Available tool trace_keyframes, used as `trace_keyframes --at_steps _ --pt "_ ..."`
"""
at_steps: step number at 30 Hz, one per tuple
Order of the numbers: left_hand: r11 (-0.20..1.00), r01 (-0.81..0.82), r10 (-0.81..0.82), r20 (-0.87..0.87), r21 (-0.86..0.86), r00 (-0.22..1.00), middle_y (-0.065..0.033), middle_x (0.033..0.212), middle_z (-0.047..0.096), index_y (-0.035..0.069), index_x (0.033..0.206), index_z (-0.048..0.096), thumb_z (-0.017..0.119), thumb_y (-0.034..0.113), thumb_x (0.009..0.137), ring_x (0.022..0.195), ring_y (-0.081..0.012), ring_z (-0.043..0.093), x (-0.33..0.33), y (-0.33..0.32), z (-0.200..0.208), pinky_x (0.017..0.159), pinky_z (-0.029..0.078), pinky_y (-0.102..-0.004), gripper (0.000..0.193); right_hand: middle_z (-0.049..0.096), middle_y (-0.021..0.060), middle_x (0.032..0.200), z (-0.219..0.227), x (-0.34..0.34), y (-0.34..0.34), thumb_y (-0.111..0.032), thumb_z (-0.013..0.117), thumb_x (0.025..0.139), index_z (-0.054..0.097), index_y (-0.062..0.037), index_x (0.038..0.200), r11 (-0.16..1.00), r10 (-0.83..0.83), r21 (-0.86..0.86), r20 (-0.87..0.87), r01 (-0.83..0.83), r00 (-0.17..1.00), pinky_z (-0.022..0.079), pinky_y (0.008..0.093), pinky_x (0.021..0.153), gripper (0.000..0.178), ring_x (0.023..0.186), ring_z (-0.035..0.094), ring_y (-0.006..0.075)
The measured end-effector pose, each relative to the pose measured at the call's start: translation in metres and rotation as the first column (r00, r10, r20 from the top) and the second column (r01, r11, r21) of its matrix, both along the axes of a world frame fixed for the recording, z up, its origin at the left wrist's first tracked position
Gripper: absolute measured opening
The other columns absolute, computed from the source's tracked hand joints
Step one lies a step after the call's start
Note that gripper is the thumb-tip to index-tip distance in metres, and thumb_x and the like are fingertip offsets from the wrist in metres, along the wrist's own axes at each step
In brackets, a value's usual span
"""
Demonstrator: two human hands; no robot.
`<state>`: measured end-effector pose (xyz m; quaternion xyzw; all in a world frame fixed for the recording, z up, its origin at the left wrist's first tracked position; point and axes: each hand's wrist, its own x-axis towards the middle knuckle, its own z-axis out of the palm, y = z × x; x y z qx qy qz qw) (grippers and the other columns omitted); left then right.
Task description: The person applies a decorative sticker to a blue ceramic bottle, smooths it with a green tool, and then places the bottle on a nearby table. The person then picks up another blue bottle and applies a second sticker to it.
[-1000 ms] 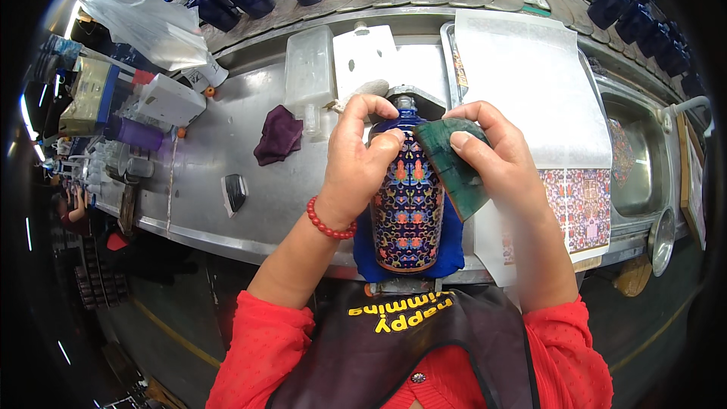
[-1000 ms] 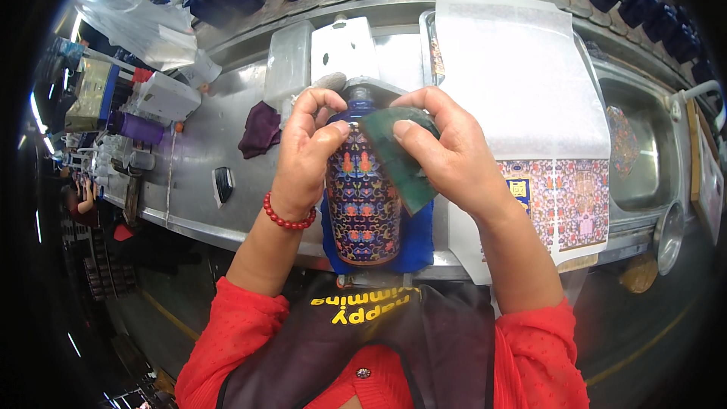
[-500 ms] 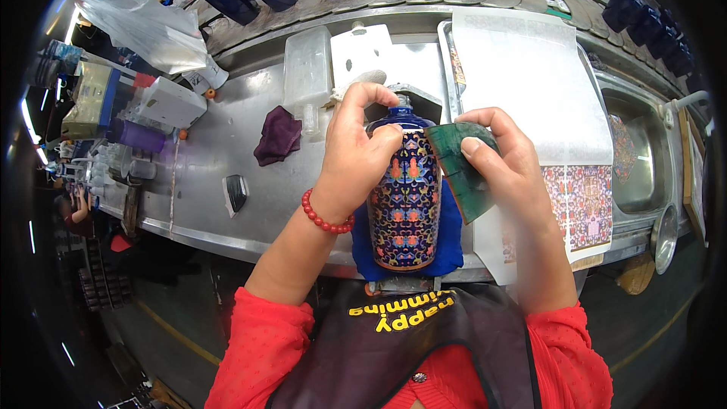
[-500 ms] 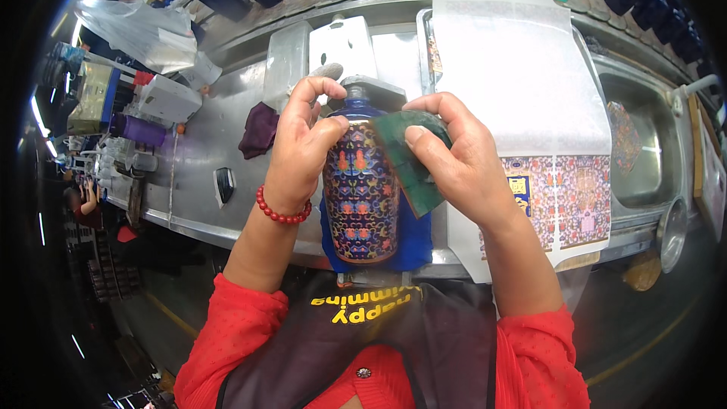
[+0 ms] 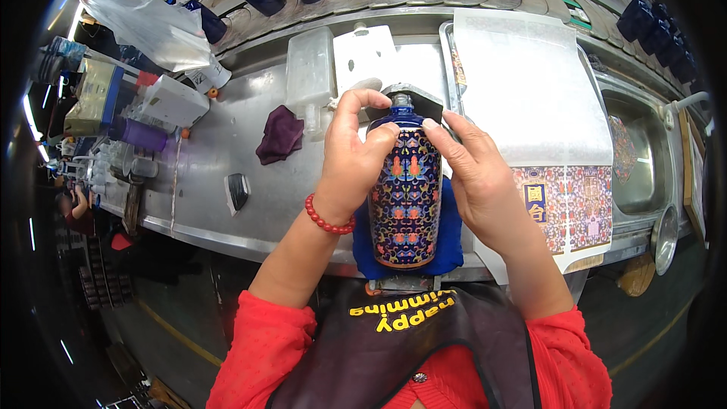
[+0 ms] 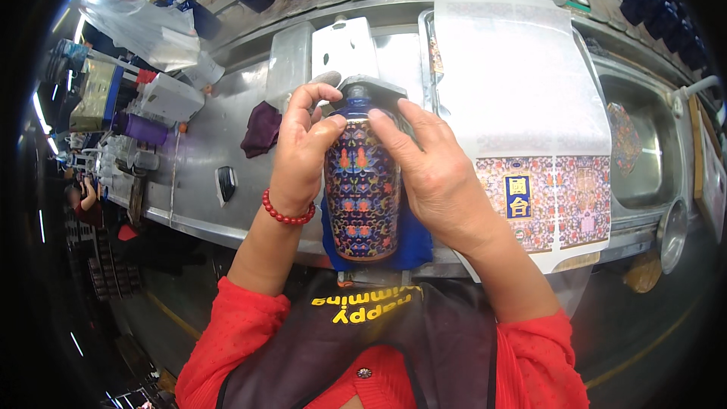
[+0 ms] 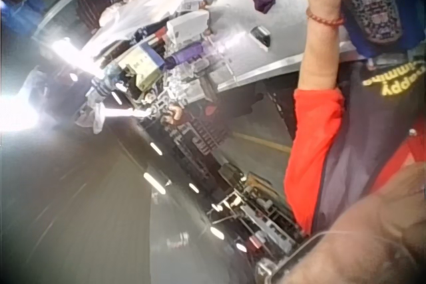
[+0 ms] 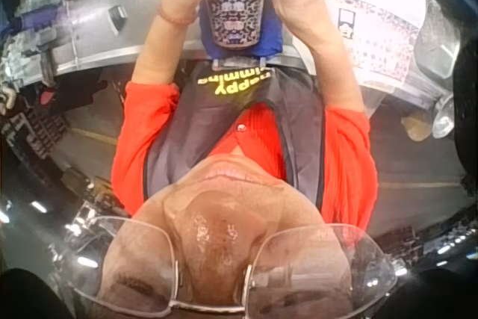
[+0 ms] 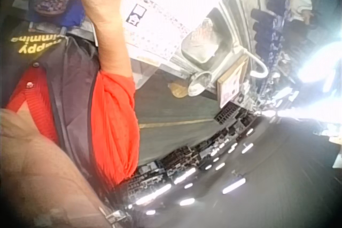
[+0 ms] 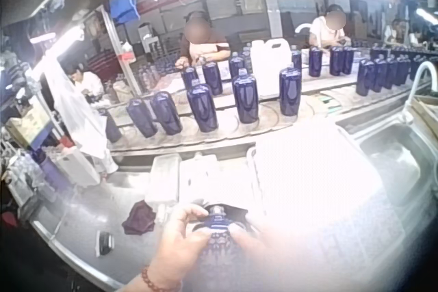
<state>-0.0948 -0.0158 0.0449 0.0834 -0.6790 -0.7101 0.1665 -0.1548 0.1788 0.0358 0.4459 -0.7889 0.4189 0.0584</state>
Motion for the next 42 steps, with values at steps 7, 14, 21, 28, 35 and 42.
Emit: trace_keyframes --at_steps 7,14,21,28,35,42 --pt "0.958 -0.093 0.055 -0.146 -0.272 0.988 -0.0140 0.119 0.066 -0.002 0.125 0.061 0.058 0.022 0.101 0.109 -0.0207 0.062 0.018 -0.004 -0.012 0.096 0.049 -0.0327 0.034 0.057 0.0277 0.134 -0.001 0.004 0.000 0.004 0.062 0.080 0.060 -0.0101 0.141 0.999 -0.024 0.044 -0.176 0.032 0.984 0.050 0.0477 0.098 0.062 0.121 0.059 0.0434" --pt "0.474 -0.212 -0.057 -0.270 -0.854 0.961 -0.0167 0.131 0.067 0.003 0.137 0.065 0.046 0.057 0.104 0.133 -0.0381 0.049 0.035 -0.010 -0.015 0.121 0.019 -0.0569 0.067 0.057 0.0243 0.133 0.002 0.008 -0.002 0.003 0.063 0.079 0.061 -0.0097 0.139 0.996 -0.022 0.082 -0.188 0.038 0.982 0.049 0.0455 0.095 0.061 0.122 0.058 0.0408" --pt "0.440 -0.172 -0.103 -0.240 -0.881 0.965 -0.0183 0.144 0.059 0.002 0.149 0.051 0.039 0.071 0.099 0.140 -0.0398 0.043 0.045 -0.010 -0.012 0.121 0.012 -0.0600 0.086 0.056 0.0231 0.134 0.002 0.012 0.001 0.004 0.060 0.081 0.058 -0.0089 0.143 0.995 -0.039 0.082 -0.170 0.054 0.985 0.048 0.0452 0.095 0.063 0.122 0.058 0.0397" --pt "0.198 -0.087 -0.134 -0.115 -0.976 0.984 -0.0141 0.146 0.058 0.001 0.155 0.043 0.036 0.081 0.092 0.149 -0.0386 0.032 0.049 -0.002 0.002 0.122 0.003 -0.0602 0.102 0.056 0.0233 0.135 -0.004 0.018 0.001 0.003 0.060 0.082 0.056 -0.0080 0.144 0.991 -0.033 0.119 -0.181 0.056 0.983 0.047 0.0452 0.095 0.064 0.122 0.058 0.0392" --pt "0.412 -0.204 -0.091 -0.263 -0.888 0.961 -0.0148 0.139 0.063 0.001 0.151 0.048 0.041 0.073 0.097 0.143 -0.0386 0.039 0.049 -0.004 0.004 0.122 0.012 -0.0587 0.090 0.057 0.0253 0.134 -0.002 0.011 0.004 0.004 0.061 0.081 0.054 -0.0067 0.145 0.997 -0.039 -0.075 -0.113 0.030 0.993 0.048 0.0474 0.100 0.065 0.120 0.058 0.0433" --pt "0.355 -0.190 -0.021 -0.211 -0.915 0.977 -0.0156 0.142 0.060 0.005 0.143 0.060 0.043 0.069 0.100 0.142 -0.0396 0.037 0.062 0.000 -0.012 0.121 0.009 -0.0609 0.079 0.056 0.0238 0.137 0.000 0.015 0.004 -0.001 0.063 0.083 0.059 -0.0095 0.142 0.991 -0.007 0.126 -0.258 0.041 0.966 0.047 0.0457 0.097 0.060 0.124 0.057 0.0397"
